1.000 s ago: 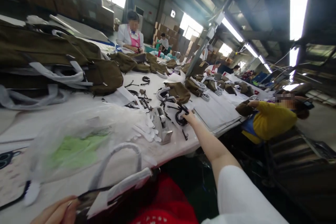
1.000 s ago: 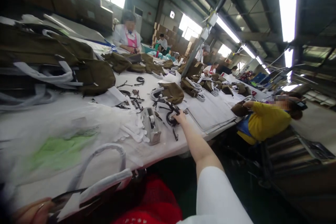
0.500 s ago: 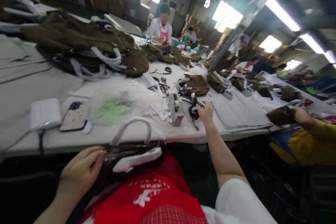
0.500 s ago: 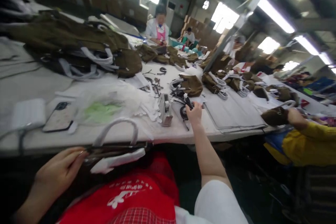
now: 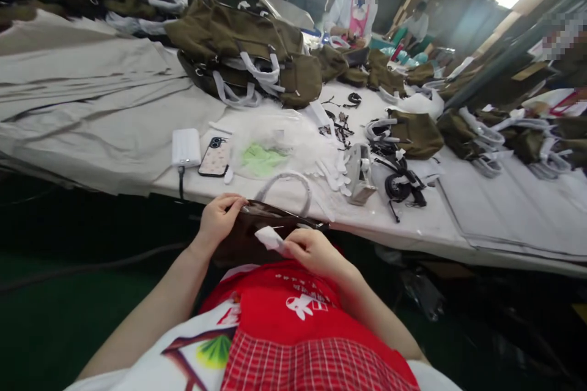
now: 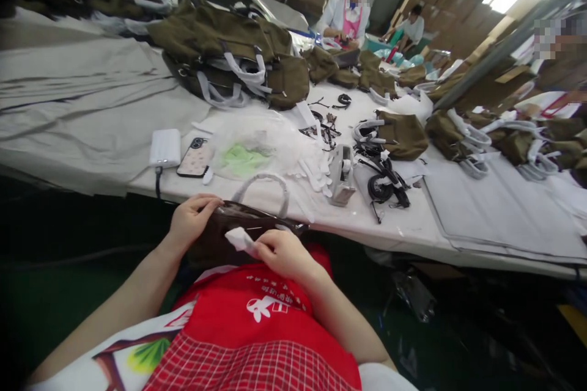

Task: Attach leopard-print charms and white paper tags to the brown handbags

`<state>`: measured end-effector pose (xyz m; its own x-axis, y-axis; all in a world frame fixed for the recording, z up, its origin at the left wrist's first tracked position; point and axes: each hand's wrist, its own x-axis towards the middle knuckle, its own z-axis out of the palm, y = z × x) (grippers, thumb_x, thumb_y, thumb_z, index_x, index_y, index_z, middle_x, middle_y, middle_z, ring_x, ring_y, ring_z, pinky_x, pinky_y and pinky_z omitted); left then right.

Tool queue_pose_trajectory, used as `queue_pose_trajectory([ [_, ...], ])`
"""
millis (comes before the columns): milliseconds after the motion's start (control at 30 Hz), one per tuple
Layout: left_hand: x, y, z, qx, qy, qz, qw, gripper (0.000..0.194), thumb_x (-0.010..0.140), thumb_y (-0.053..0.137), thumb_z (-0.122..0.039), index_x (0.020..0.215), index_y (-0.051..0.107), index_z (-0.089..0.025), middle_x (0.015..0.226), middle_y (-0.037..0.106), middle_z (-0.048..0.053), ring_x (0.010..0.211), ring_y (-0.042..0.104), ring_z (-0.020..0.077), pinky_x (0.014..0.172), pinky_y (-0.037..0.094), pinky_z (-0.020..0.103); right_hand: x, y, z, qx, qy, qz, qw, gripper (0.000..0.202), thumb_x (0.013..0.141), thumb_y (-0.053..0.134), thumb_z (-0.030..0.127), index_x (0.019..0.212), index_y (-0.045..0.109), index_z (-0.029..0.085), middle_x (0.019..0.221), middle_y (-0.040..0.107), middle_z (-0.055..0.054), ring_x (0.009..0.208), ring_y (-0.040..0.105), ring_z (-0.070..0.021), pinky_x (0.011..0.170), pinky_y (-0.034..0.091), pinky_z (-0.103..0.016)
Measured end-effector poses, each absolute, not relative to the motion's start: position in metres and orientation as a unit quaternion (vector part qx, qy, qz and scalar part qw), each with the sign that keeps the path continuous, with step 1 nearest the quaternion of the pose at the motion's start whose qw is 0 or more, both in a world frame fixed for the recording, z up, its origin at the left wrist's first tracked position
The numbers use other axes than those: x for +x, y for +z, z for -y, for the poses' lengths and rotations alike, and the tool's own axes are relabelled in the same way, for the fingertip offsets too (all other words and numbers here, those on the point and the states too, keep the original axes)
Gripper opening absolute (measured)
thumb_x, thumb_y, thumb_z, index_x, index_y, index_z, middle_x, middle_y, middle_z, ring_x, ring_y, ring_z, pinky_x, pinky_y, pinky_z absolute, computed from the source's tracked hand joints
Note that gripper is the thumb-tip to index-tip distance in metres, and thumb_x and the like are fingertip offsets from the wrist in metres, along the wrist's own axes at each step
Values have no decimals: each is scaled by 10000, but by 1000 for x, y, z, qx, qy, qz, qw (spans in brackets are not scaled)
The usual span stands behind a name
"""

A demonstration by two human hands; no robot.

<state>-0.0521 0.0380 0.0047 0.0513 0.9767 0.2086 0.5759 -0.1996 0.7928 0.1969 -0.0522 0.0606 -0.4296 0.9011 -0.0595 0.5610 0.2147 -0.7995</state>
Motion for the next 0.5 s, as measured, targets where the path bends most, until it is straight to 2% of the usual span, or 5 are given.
queue_pose_trajectory([
  [200,-74,-13,-50,607,349,-653,289,326,816,583,-437,877,749,-162,944,757,45,949,681,215,912,504,306,175,40,73,-431,384,802,156,184,929,578,287,898,738,203,873,725,-33,815,659,-159,765,467,-234],
  [267,-75,-12,-53,620,332,-663,256,322,812,582,-416,894,743,-149,944,755,53,956,674,230,911,502,333,172,43,72,-435,370,795,203,183,933,568,284,929,730,199,906,729,-41,852,664,-158,807,476,-239],
  [367,-72,-9,-53,680,327,-635,168,329,843,532,-405,883,732,-146,956,743,67,946,667,219,898,500,323,183,53,66,-489,334,732,337,187,937,546,281,927,717,207,950,728,-43,898,665,-158,860,490,-254],
  [433,-70,-8,-51,704,341,-608,133,354,860,496,-421,865,721,-147,952,738,80,929,670,215,889,502,318,200,58,61,-557,282,658,420,208,944,522,303,915,709,215,950,724,-49,896,663,-171,853,503,-277],
  [500,-69,-10,-49,707,348,-601,132,369,864,474,-443,843,709,-159,931,738,80,916,675,217,887,506,322,224,55,56,-630,224,586,457,242,947,503,337,886,703,215,890,718,-56,848,661,-188,804,512,-296],
])
